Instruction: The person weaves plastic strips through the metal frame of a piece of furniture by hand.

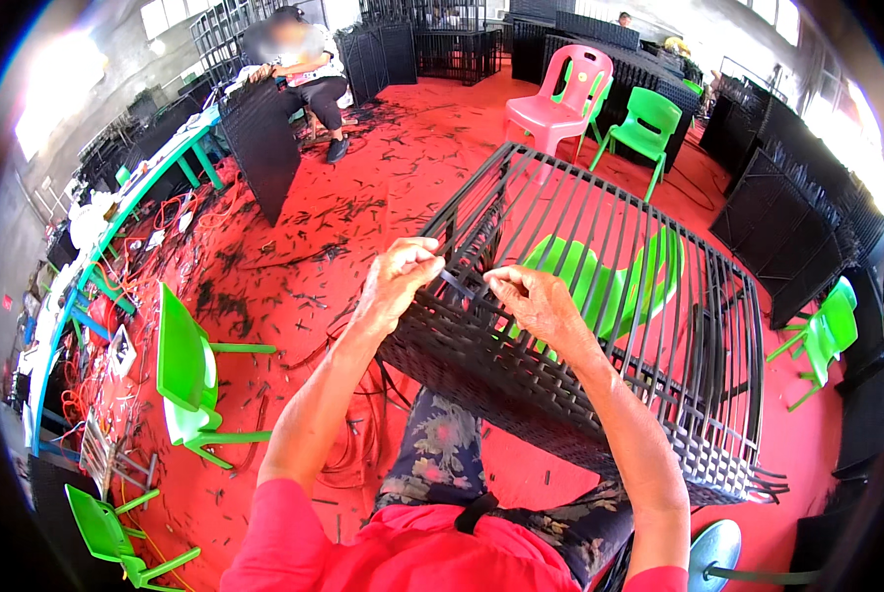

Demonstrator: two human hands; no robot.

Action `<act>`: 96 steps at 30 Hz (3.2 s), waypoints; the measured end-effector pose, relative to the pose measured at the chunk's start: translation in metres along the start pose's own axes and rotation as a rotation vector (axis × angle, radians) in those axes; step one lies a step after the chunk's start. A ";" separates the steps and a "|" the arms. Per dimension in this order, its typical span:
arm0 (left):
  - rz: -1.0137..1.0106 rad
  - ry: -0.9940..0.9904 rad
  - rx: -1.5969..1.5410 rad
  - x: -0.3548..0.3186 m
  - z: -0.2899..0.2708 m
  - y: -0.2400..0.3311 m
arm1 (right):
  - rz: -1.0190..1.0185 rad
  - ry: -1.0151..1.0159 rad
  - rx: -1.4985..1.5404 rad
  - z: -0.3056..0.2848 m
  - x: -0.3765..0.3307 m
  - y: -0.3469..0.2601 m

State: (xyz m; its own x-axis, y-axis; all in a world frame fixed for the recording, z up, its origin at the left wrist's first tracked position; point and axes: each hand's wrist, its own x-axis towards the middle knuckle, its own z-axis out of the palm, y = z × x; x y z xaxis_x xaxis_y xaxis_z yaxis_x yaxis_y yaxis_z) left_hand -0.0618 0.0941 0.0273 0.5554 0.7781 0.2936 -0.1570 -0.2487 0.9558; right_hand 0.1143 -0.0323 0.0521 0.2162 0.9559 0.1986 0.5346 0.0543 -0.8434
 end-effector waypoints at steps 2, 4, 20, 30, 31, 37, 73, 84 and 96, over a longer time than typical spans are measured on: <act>0.036 0.007 -0.009 -0.001 -0.003 0.005 | 0.017 -0.069 0.098 0.007 0.008 -0.004; 0.016 -0.034 0.027 -0.004 -0.005 0.008 | 0.108 -0.227 0.256 0.014 0.014 -0.015; 0.289 -0.556 1.114 0.030 -0.027 -0.011 | 0.057 -0.011 -0.141 0.044 0.029 0.020; -0.101 -0.162 0.477 0.008 -0.014 0.013 | 0.150 -0.080 0.052 0.024 0.013 -0.005; -0.005 -0.085 0.422 0.007 -0.016 0.009 | 0.165 -0.088 0.077 0.022 0.014 -0.005; 0.117 0.146 -0.087 0.007 -0.023 0.018 | -0.061 -0.019 0.011 0.019 0.039 -0.021; -0.288 -0.093 0.104 0.017 -0.041 -0.010 | 0.184 -0.228 0.332 0.049 0.049 -0.011; -0.227 0.121 -0.069 0.008 -0.045 -0.013 | 0.110 -0.088 0.219 0.060 0.047 -0.003; -0.235 0.264 -0.092 0.052 -0.254 -0.012 | -0.388 -0.075 -0.550 -0.023 -0.047 -0.010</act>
State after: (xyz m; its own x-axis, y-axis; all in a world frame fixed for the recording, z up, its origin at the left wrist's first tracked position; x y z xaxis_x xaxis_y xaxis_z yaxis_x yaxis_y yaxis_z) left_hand -0.2385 0.2842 0.0348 0.3571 0.9328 0.0481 -0.1299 -0.0015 0.9915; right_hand 0.1177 -0.0843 0.0631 -0.1221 0.9154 0.3836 0.9042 0.2620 -0.3374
